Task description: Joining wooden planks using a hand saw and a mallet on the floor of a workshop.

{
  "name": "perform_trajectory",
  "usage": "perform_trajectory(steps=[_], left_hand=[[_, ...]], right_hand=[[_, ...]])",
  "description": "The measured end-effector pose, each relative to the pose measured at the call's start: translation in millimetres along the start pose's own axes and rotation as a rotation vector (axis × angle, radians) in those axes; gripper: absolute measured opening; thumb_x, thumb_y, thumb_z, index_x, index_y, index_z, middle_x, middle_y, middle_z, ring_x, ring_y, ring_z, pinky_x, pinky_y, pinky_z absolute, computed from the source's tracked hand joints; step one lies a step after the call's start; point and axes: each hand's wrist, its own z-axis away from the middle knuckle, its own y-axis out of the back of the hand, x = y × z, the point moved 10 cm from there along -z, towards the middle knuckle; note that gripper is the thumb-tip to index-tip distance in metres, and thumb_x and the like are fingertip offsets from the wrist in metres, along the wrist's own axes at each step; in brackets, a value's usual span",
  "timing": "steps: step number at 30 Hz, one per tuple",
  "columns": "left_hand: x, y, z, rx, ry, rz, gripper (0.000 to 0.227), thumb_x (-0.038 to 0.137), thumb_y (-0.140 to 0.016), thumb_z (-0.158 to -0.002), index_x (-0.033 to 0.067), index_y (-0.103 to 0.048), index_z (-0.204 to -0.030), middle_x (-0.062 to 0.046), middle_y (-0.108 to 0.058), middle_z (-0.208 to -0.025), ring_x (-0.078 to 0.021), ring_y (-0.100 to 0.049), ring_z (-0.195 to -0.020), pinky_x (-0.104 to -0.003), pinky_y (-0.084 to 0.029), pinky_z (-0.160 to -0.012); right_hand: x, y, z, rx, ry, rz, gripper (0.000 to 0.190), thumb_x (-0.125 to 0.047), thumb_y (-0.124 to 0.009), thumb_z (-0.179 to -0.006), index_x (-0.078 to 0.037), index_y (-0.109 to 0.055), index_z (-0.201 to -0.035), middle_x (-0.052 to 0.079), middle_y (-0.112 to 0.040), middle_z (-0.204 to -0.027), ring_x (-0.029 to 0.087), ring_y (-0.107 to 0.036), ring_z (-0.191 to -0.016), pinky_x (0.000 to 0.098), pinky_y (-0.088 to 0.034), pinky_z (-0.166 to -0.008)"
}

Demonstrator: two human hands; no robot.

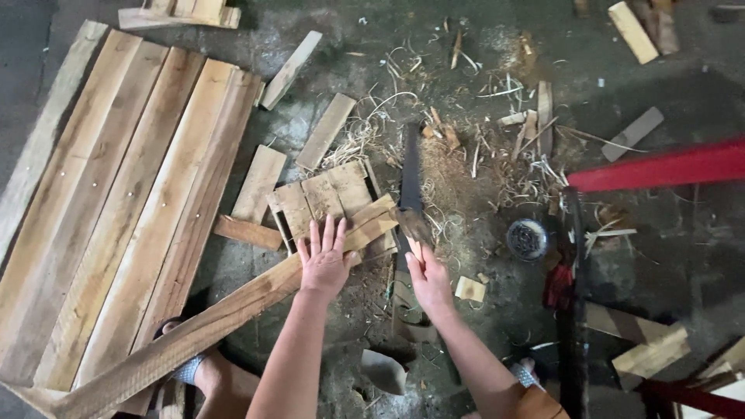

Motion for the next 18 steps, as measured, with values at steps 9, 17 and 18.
perform_trajectory(steps=[9, 17, 18], left_hand=[[17.1, 25.1, 26.7, -0.104, 0.019, 0.024, 0.068, 0.038, -0.036, -0.106, 0.0310, 0.000, -0.164, -0.003, 0.012, -0.172, -0.0374, 0.012, -0.157, -0.065, 0.001, -0.123], [11.5, -49.3, 90.1, -0.006, 0.014, -0.119, 0.082, 0.035, -0.052, -0.099, 0.0299, -0.003, -0.164, -0.009, 0.014, -0.172, -0.0416, 0.004, -0.157, -0.065, -0.015, -0.120], [10.7, -63.1, 97.5, -0.085, 0.013, -0.109, 0.079, 0.033, -0.054, -0.099, 0.0300, -0.008, -0.163, -0.009, 0.023, -0.171, -0.0413, 0.009, -0.157, -0.067, -0.014, -0.121]], right_hand=[[78.7, 24.8, 73.4, 0.052, -0.267, -0.352, 0.059, -0.031, -0.053, -0.101, -0.020, -0.043, -0.158, 0.003, -0.054, -0.079, 0.016, -0.046, -0.069, 0.0343, -0.042, -0.062], [167.9, -15.2, 79.6, 0.118, -0.160, -0.217, 0.059, -0.026, -0.058, -0.098, -0.021, -0.042, -0.155, 0.008, -0.061, -0.139, 0.029, -0.062, -0.123, 0.0404, -0.049, -0.098], [175.5, -24.7, 80.4, 0.084, -0.176, -0.155, 0.060, -0.024, -0.058, -0.099, -0.024, -0.040, -0.156, 0.011, -0.065, -0.128, 0.032, -0.068, -0.111, 0.0434, -0.051, -0.093]])
